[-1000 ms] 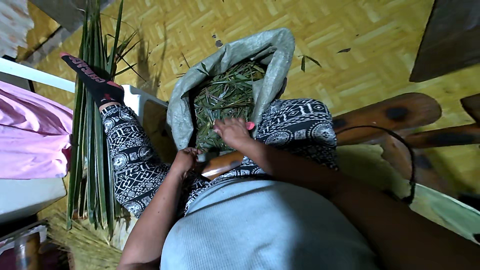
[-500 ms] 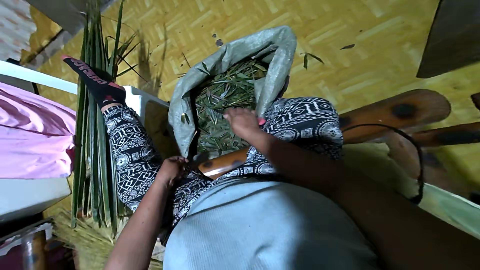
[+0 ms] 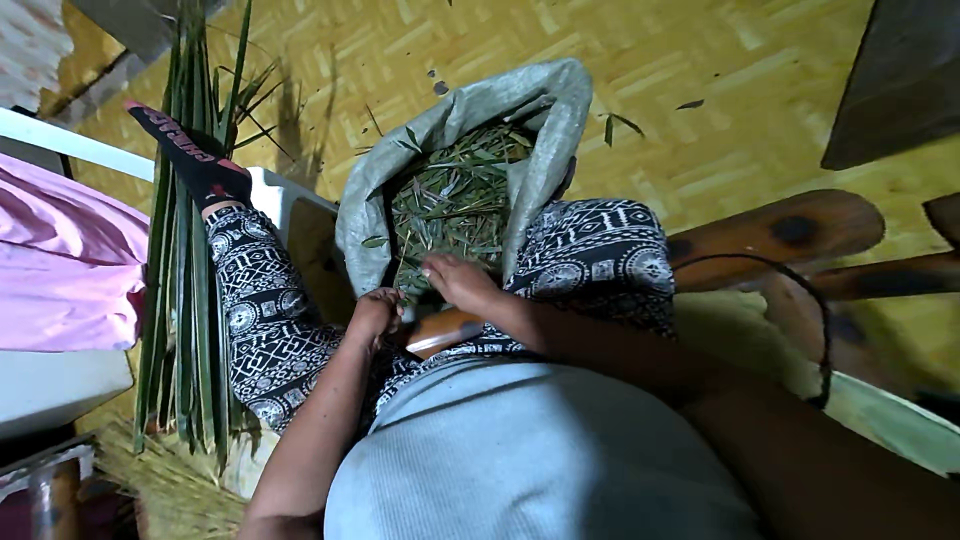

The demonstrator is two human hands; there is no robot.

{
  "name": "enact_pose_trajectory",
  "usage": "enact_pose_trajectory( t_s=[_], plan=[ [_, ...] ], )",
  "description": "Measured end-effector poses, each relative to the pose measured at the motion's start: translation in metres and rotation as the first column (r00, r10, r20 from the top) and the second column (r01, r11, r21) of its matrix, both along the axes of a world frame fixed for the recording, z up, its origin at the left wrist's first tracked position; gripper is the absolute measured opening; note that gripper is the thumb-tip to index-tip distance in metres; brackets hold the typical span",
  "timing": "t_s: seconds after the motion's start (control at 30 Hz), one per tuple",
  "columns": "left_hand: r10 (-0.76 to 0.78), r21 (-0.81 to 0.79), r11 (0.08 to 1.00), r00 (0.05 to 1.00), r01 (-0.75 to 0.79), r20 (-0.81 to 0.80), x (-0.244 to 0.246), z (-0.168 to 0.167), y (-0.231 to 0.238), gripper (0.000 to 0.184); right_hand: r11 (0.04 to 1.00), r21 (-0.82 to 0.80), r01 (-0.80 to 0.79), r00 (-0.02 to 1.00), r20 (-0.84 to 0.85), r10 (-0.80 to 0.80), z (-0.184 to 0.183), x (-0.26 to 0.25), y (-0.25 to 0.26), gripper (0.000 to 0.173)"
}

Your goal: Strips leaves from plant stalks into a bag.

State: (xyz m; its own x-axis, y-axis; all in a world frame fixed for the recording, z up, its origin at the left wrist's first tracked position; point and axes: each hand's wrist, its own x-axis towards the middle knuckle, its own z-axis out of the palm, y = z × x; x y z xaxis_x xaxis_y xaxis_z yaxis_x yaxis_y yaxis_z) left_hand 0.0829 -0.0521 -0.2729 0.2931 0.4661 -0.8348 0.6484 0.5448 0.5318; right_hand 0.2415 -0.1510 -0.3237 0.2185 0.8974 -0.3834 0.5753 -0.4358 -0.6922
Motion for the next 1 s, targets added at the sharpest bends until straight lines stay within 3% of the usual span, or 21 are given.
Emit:
enact_pose_trajectory(
  t_s=[0.13,0.27,0.43,0.6,0.77,0.87,1.0],
  plan=[
    [0.009,0.006,1.0,1.0,-0.009,-0.001,0.004,0.002,-0.003,0.025,0.985,0.016,-0.174,0.985,0.02,0.174,0.006,-0.016,0.001,0.043],
    [0.005,-0.034,0.999,1.0,-0.004,0.014,0.004,0.006,-0.004,0.027,0.982,-0.014,-0.188,0.98,0.061,0.188,0.003,-0.013,0.002,0.043],
    [-0.026,-0.12,0.992,0.997,0.035,0.071,-0.006,0.003,-0.005,0.028,0.995,-0.097,0.032,0.996,0.088,-0.023,-0.015,0.015,0.007,0.045],
    [-0.04,-0.136,0.99,0.997,0.049,0.068,-0.004,0.01,-0.003,0.027,0.983,-0.121,0.135,0.981,0.156,-0.115,-0.013,0.013,0.011,0.046],
    [-0.07,-0.09,0.993,0.997,0.072,0.033,-0.011,0.02,-0.002,0.026,0.944,-0.163,0.285,0.958,0.082,-0.275,-0.011,0.046,0.016,0.048],
    [-0.042,-0.021,0.999,0.999,0.042,0.009,-0.008,0.015,-0.002,0.025,0.98,-0.081,0.182,0.982,-0.034,-0.185,0.001,0.03,0.013,0.045],
    [-0.027,0.024,0.999,1.0,0.027,0.006,-0.001,0.006,-0.004,0.024,0.997,0.012,-0.079,0.995,-0.066,0.079,0.006,-0.005,0.0,0.04]
  ],
)
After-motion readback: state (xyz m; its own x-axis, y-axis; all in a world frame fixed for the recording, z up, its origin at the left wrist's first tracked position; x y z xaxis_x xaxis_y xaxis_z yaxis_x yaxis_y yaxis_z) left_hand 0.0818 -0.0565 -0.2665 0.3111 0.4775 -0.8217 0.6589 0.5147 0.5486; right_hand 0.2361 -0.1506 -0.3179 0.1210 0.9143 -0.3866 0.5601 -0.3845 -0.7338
